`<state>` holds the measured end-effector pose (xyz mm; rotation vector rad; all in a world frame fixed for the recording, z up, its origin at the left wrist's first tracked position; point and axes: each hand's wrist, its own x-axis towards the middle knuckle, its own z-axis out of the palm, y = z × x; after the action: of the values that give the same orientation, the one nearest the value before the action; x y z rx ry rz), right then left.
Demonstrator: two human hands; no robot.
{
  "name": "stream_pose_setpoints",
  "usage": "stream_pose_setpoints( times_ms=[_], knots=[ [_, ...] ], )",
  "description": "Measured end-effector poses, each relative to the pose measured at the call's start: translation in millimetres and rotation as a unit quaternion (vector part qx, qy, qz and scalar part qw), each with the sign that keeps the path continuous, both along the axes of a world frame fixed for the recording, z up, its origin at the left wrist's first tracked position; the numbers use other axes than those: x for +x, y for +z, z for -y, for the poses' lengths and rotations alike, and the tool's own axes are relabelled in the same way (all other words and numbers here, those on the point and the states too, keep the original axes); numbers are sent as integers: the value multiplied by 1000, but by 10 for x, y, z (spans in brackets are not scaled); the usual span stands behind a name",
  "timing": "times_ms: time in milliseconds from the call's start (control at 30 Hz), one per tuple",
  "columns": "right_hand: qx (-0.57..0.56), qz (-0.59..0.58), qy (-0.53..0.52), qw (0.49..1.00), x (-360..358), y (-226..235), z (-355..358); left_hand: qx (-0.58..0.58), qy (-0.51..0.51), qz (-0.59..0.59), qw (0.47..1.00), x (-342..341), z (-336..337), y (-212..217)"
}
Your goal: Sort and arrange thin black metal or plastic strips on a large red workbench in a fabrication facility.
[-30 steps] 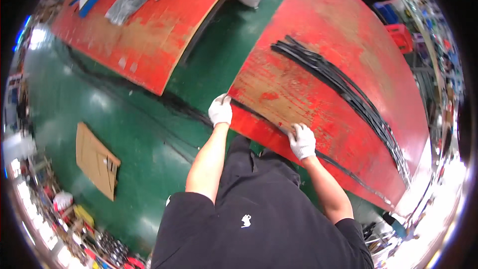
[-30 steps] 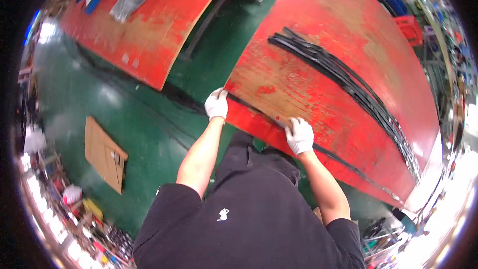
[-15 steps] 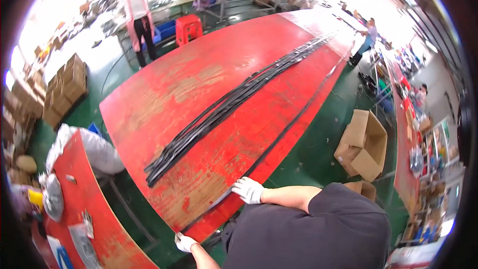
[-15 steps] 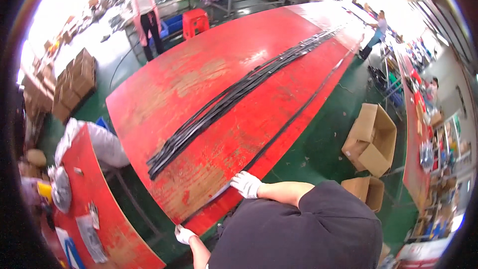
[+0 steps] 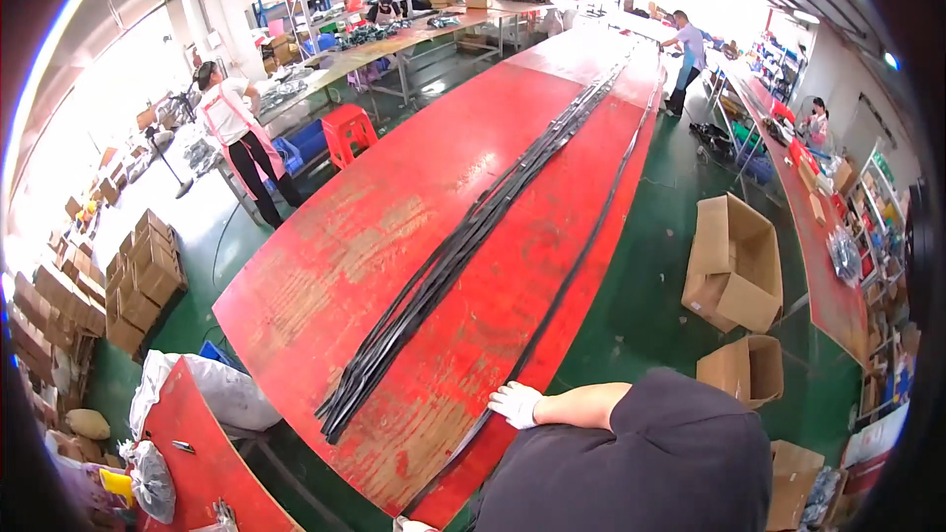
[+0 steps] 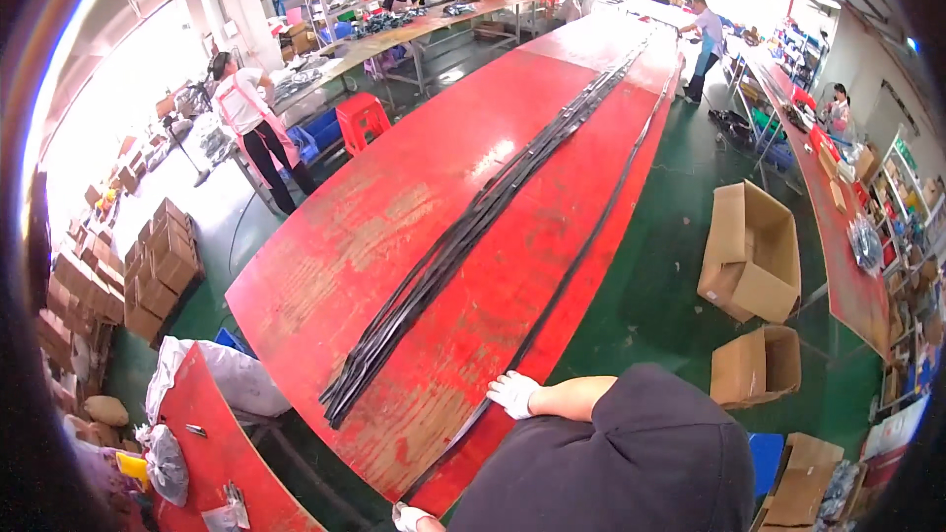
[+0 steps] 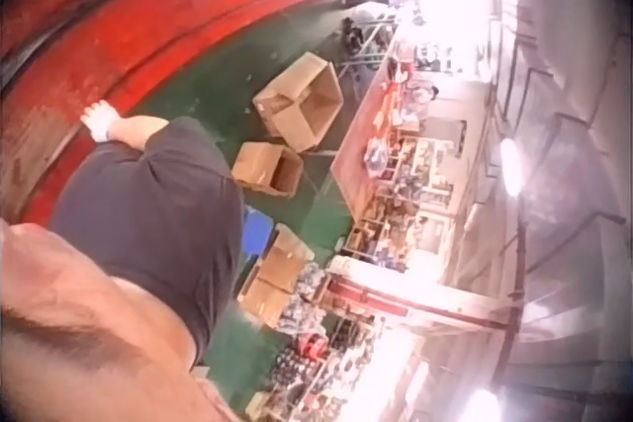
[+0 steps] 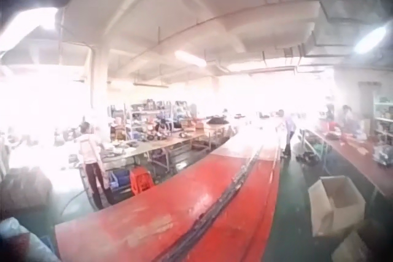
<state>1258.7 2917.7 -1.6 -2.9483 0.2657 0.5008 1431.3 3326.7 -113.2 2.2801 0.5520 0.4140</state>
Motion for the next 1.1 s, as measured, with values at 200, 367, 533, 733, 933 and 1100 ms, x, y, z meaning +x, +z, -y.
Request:
stream_pose_setpoints(
  times_ms=[200,367,533,733,933,1100],
  knots=[
    [33,-21,-1,999,62,-13,-46,21,-46,-60,997,37,31,13],
    [35,-24,-8,999,110,-39,-66,32,-67,-72,995,55,4,16],
    [47,-58,-11,997,181,-11,-59,44,-84,-73,993,60,-65,-8],
    [61,-76,-10,995,193,-48,23,69,-115,-64,989,25,-244,-114],
    [80,-99,-15,992,156,-14,36,125,-121,-29,984,54,-100,51],
    [103,-152,9,983,161,22,158,233,-112,105,960,120,194,349]
  ],
)
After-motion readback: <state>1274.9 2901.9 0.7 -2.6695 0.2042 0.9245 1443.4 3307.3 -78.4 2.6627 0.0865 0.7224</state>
